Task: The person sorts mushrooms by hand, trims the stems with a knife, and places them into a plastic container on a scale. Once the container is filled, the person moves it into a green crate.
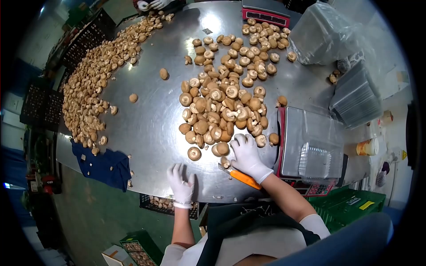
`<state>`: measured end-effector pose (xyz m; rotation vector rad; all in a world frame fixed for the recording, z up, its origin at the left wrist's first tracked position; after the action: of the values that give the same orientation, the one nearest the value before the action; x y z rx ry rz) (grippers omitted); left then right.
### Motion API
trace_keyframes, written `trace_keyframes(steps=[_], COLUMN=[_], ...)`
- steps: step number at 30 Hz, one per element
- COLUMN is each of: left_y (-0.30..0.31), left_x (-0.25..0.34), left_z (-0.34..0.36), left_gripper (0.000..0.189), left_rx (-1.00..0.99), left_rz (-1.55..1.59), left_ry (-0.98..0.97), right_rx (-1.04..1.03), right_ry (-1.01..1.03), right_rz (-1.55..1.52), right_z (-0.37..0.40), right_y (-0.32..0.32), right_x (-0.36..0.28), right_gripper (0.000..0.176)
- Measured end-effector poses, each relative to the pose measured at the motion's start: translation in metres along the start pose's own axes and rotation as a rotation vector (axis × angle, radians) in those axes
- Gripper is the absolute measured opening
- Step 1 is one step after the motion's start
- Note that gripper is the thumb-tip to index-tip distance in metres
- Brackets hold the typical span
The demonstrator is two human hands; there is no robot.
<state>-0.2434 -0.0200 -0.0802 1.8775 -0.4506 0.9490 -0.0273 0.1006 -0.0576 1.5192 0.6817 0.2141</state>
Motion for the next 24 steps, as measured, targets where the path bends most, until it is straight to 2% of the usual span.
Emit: trace_keyframes(steps=[2, 5, 7, 10, 12, 14, 16, 18, 20, 22, 24], left_y=[-0.014, -0.034, -0.044, -0.064, -0.058, -0.053, -0.04, -0.028, -0.025, -0.022, -0.03], left_x=[0.026, 0.04, 0.038, 0.026, 0.024, 0.026, 0.022, 0.028, 0.037, 0.037, 0.038], left_z=[-0.017, -0.035, -0.041, -0.041, -0.04, -0.038, -0.036, -0.035, -0.031, -0.025, -0.017], left_gripper=[0.061, 0.06, 0.058, 0.051, 0.046, 0.044, 0.04, 0.034, 0.028, 0.025, 0.025], left_rx=[-0.013, -0.027, -0.011, -0.095, -0.014, 0.021, 0.066, 0.114, 0.034, 0.014, -0.108], left_rz=[-0.128, -0.15, -0.11, -0.252, -0.15, -0.101, 0.042, 0.094, 0.024, 0.041, 0.128], left_ry=[-0.074, -0.084, -0.095, -0.108, -0.102, -0.128, 0.015, 0.01, -0.079, -0.079, -0.088], right_rx=[0.056, -0.013, 0.033, 0.054, 0.066, 0.065, 0.093, 0.143, 0.155, 0.163, 0.117], right_ry=[0.007, -0.042, -0.023, 0.011, 0.097, 0.092, 0.059, 0.076, 0.079, 0.06, -0.089], right_rz=[0.025, -0.055, -0.098, -0.136, -0.039, 0.005, 0.02, 0.03, 0.009, 0.018, -0.004], right_z=[-0.002, -0.005, -0.006, -0.006, -0.006, -0.007, -0.012, -0.014, -0.014, -0.009, -0.003], right_y=[0.002, -0.005, -0.004, 0.002, 0.003, -0.004, -0.005, -0.006, -0.008, -0.005, -0.006], right_x=[-0.001, -0.001, -0.002, -0.008, -0.023, -0.023, -0.018, -0.015, -0.012, -0.009, 0.005], right_gripper=[0.064, 0.07, 0.07, 0.07, 0.066, 0.06, 0.051, 0.046, 0.043, 0.041, 0.042])
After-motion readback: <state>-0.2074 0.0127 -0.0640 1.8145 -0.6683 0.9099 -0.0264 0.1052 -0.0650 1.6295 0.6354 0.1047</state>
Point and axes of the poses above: each hand's wrist, its own z-axis away from the middle knuckle, its own y-axis out of the back of the hand, x = y × z, the point moved 9 cm from there along -z, towards the middle knuckle, and after that the axes turned 3 degrees about x, right-handed, at the moved point
